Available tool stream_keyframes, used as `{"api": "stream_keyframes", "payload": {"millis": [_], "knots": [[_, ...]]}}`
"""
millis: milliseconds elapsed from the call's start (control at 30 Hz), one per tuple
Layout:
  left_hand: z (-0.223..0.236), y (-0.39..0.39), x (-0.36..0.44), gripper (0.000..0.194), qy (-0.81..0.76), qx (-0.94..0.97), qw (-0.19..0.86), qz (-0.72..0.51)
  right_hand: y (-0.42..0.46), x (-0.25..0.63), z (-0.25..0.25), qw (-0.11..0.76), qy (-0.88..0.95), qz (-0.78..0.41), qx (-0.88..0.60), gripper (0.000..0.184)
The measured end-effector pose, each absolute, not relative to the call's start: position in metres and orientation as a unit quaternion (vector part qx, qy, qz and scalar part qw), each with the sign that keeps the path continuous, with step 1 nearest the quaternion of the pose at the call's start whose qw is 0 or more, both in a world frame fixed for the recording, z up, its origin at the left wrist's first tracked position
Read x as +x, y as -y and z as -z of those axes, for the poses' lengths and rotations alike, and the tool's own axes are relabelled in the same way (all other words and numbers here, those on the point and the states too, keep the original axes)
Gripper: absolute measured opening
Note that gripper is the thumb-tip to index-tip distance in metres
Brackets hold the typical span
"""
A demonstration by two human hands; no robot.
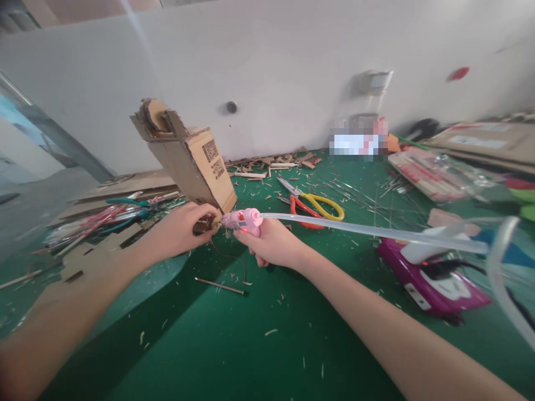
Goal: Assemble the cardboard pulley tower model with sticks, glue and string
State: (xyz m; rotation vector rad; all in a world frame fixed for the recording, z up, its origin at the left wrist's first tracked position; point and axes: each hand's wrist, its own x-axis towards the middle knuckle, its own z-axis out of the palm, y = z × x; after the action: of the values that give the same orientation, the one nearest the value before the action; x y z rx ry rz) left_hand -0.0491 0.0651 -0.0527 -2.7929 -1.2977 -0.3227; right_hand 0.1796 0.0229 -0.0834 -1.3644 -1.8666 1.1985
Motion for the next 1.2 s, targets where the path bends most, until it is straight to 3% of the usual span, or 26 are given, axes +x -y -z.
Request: {"api": "stream_keyframes", "payload": {"millis": [433, 800, 1000, 1200], "knots": [[0.0539, -0.0666, -0.0514, 0.031, 0.426, -0.897, 0.003, 0.119, -0.0236, 0.1773, 0.0823, 0.268, 0.683, -0.455, -0.505, 0.039], [0.0528, -0.0663, -0.0529, 0.022, 0.413, -0.905, -0.002, 0.099, -0.0238, 0.1773, 0.0802, 0.259, 0.679, -0.456, -0.513, 0.04], [0.051, -0.0653, -0.0527, 0.033, 0.425, -0.9, 0.017, 0.094, -0.0241, 0.1776, 0.0807, 0.263, 0.683, -0.457, -0.505, 0.04], [0.0476, -0.0658, -0.0523, 0.025, 0.404, -0.911, 0.007, 0.083, -0.0253, 0.1786, 0.0834, 0.261, 0.687, -0.453, -0.504, 0.044]]}}
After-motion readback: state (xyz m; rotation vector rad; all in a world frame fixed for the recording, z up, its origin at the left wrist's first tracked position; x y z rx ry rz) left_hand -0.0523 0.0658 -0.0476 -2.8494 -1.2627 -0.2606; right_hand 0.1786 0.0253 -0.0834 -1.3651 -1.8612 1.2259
